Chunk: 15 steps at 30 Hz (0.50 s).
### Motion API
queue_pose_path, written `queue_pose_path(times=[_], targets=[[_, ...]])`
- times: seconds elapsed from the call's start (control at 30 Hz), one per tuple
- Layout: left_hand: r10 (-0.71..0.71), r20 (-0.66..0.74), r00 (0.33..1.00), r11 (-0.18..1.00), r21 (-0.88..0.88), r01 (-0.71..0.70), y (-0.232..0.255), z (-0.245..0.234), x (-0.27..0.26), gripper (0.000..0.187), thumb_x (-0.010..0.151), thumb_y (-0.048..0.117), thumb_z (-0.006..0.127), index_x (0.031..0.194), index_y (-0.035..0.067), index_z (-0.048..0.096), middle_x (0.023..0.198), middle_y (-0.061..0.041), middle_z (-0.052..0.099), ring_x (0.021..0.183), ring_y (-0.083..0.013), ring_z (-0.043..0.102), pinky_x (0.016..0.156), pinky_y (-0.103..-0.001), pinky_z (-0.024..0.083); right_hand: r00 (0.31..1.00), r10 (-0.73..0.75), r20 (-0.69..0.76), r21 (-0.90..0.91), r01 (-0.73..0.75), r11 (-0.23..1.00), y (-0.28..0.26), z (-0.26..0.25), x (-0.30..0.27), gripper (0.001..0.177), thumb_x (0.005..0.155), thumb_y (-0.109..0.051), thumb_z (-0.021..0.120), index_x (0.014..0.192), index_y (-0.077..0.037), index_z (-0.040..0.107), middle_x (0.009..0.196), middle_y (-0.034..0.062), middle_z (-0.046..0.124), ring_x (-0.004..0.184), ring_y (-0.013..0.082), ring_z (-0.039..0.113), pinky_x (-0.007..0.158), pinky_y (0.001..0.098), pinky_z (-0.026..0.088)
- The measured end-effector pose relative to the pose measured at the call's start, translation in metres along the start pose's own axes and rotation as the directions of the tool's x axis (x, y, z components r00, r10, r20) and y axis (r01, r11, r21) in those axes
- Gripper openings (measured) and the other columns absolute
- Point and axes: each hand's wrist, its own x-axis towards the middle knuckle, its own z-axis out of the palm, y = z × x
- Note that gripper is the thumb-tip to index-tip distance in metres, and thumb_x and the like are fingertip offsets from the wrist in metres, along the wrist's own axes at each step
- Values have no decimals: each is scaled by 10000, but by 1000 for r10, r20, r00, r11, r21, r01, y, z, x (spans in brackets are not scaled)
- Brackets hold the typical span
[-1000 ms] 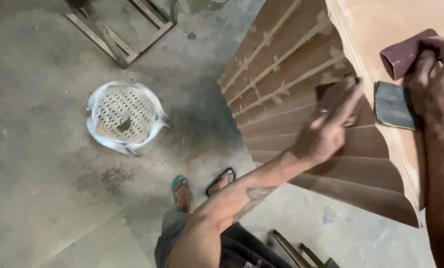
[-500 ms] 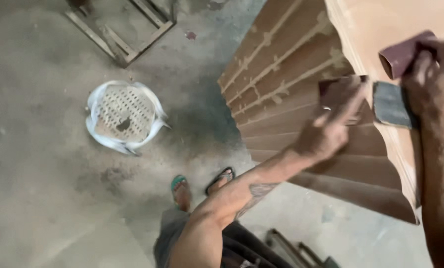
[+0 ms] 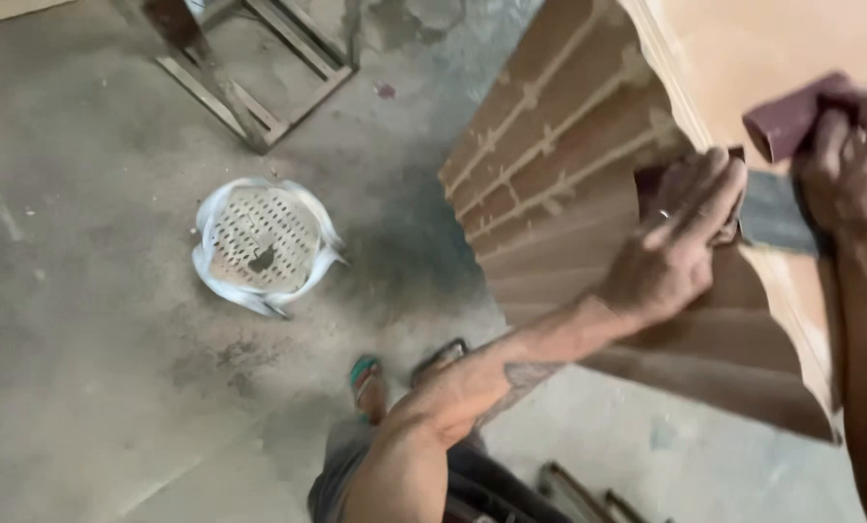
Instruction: The person sands the surface of a wooden furniture component using pieces of sandpaper by hand.
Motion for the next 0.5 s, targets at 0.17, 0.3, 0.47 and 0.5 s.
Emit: queue_pose_path(times=[0.17, 0.3, 0.47, 0.5], targets=[[-221, 83, 972, 973, 91, 214, -36, -75, -69, 691, 849, -264, 384, 1510, -68, 415, 1579, -278, 431, 1496, -401, 431, 1280, -411, 387, 998, -64, -11, -24, 64, 998, -4, -7, 1, 244, 1141, 129, 541, 1280, 176, 735, 1315, 331, 679, 1291, 411, 575, 1124, 440, 501], [-653, 138, 745, 717, 430, 549, -69, -133, -156, 524, 923, -62, 535, 1439, 25, 551, 1180, -160, 729, 1039, -321, 690, 834, -406, 586, 987, -133, -86, 51, 137, 989, -5, -3, -4, 224, 1202, 205, 482, 1385, 236, 606, 1349, 409, 623, 1207, 503, 627, 1122, 498, 501], [-703, 73, 708, 612, 570, 549, -89, -189, -198, 288, 1037, 167, 470, 1263, 135, 645, 1055, -78, 760, 815, -346, 706, 654, -464, 534, 978, -102, -184, 157, 132, 979, 16, 18, -21, 197, 1209, 222, 434, 1340, 251, 578, 1309, 416, 585, 1212, 542, 596, 1133, 556, 497], [-694, 31, 720, 611, 555, 565, -95, -198, -197, 266, 1002, 150, 510, 1229, 148, 647, 1065, -87, 759, 889, -360, 698, 720, -475, 531, 956, -237, -172, -675, 61, 736, 37, 24, -32, 121, 1298, -109, 463, 1184, -88, 495, 1067, 85, 454, 923, 240, 473, 869, 332, 404]])
